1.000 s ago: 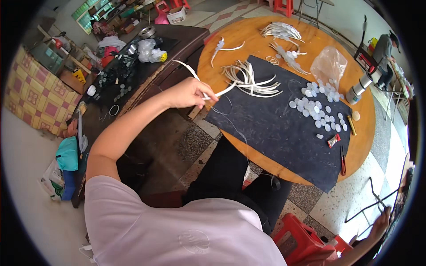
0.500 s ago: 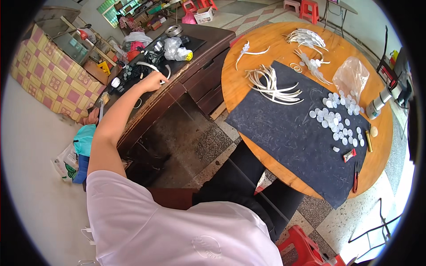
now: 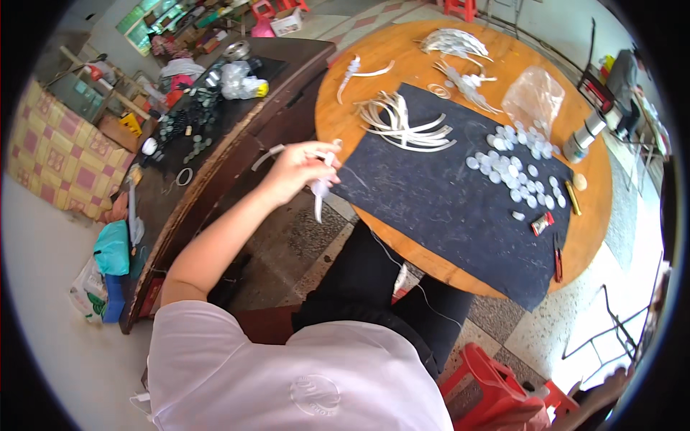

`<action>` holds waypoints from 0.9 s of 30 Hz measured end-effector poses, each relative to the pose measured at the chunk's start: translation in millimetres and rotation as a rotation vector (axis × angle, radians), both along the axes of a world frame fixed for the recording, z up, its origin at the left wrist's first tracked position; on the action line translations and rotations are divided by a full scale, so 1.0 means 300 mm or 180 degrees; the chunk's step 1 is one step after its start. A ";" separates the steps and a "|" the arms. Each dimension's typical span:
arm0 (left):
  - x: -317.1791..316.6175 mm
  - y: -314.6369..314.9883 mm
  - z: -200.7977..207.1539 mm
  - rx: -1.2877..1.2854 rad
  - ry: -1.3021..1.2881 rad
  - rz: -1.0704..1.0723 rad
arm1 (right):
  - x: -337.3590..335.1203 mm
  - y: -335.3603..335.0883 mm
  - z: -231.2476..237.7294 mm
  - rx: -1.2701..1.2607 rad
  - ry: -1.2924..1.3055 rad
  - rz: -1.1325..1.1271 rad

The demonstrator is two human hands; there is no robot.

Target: Assembling small decorative components by threading them onto a wire and using glue to secure them.

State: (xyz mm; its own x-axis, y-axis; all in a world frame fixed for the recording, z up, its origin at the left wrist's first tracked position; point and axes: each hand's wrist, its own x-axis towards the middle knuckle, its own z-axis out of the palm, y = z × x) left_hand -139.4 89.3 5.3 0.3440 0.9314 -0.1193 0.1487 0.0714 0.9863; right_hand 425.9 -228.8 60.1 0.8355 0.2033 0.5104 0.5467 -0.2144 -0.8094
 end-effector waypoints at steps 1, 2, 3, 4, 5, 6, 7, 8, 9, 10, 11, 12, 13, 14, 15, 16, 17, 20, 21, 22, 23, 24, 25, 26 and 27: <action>0.078 -0.036 -0.002 -0.0122 -0.0219 -0.0265 | -0.049 0.046 -0.038 -0.0270 0.0298 0.0054; 0.146 -0.075 -0.004 -0.0162 -0.0318 -0.0396 | 0.266 -0.042 -0.313 -0.0202 -0.0161 0.0813; 0.199 -0.122 0.001 -0.0165 -0.0491 -0.0501 | -0.006 0.084 -0.269 -0.0215 -0.0159 0.0817; 0.247 -0.155 0.006 -0.0173 -0.0683 -0.0658 | -0.192 0.267 -0.212 -0.1091 0.1922 0.0410; 0.290 -0.178 0.009 -0.0193 -0.0698 -0.0709 | -0.351 0.288 -0.240 -0.0807 0.1094 0.1545; 0.307 -0.198 0.015 -0.0167 -0.0727 -0.0755 | -0.425 0.317 -0.247 -0.0913 0.0528 0.2170; 0.322 -0.214 0.018 -0.0139 -0.0748 -0.0795 | -0.496 0.349 -0.221 -0.1011 0.0421 0.2438; 0.333 -0.222 0.016 -0.0123 -0.0793 -0.0850 | -0.564 0.379 -0.189 -0.1134 0.0303 0.2685; 0.354 -0.226 0.011 -0.0156 -0.0831 -0.0906 | -0.607 0.398 -0.183 -0.1111 0.0252 0.2717; 0.374 -0.228 0.004 -0.0124 -0.0806 -0.0922 | -0.641 0.415 -0.181 -0.1083 0.0205 0.2757; 0.387 -0.232 -0.002 -0.0091 -0.0786 -0.0925 | -0.675 0.431 -0.175 -0.1122 0.0195 0.2713; 0.404 -0.231 -0.007 -0.0048 -0.0754 -0.0930 | -0.697 0.448 -0.173 -0.1074 0.0133 0.2813; 0.415 -0.230 -0.011 -0.0068 -0.0776 -0.0966 | -0.716 0.459 -0.170 -0.1026 0.0072 0.2915; 0.424 -0.229 -0.013 -0.0123 -0.0727 -0.0953 | -0.730 0.465 -0.166 -0.1053 0.0066 0.2885; 0.432 -0.228 -0.017 -0.0179 -0.0678 -0.0940 | -0.742 0.470 -0.162 -0.0794 -0.0175 0.2965; 0.439 -0.230 -0.024 -0.0239 -0.0623 -0.0921 | -0.756 0.474 -0.160 -0.0536 -0.0409 0.3048; 0.449 -0.233 -0.036 -0.0264 -0.0639 -0.0937 | -0.772 0.478 -0.159 -0.0277 -0.0644 0.3129; 0.483 -0.236 -0.072 -0.0131 -0.0988 -0.0973 | -0.834 0.493 -0.134 -0.0400 -0.0914 0.3198; 0.495 -0.236 -0.079 -0.0148 -0.1007 -0.0999 | -0.843 0.498 -0.130 -0.0447 -0.1050 0.3238; 0.505 -0.236 -0.085 -0.0130 -0.1007 -0.0981 | -0.846 0.502 -0.143 -0.0472 -0.1054 0.3216; 0.514 -0.237 -0.091 -0.0110 -0.1006 -0.0960 | -0.848 0.504 -0.170 -0.0549 -0.0915 0.3349; 0.518 -0.237 -0.096 -0.0090 -0.0994 -0.0925 | -0.853 0.509 -0.198 -0.0617 -0.0766 0.3495; 0.521 -0.237 -0.099 -0.0105 -0.0998 -0.0928 | -0.857 0.516 -0.210 -0.0683 -0.0613 0.3640; 0.524 -0.238 -0.098 -0.0112 -0.1037 -0.0931 | -0.857 0.520 -0.219 -0.0696 -0.0605 0.3636; 0.526 -0.238 -0.095 -0.0120 -0.1076 -0.0934 | -0.859 0.526 -0.223 -0.0755 -0.0566 0.3614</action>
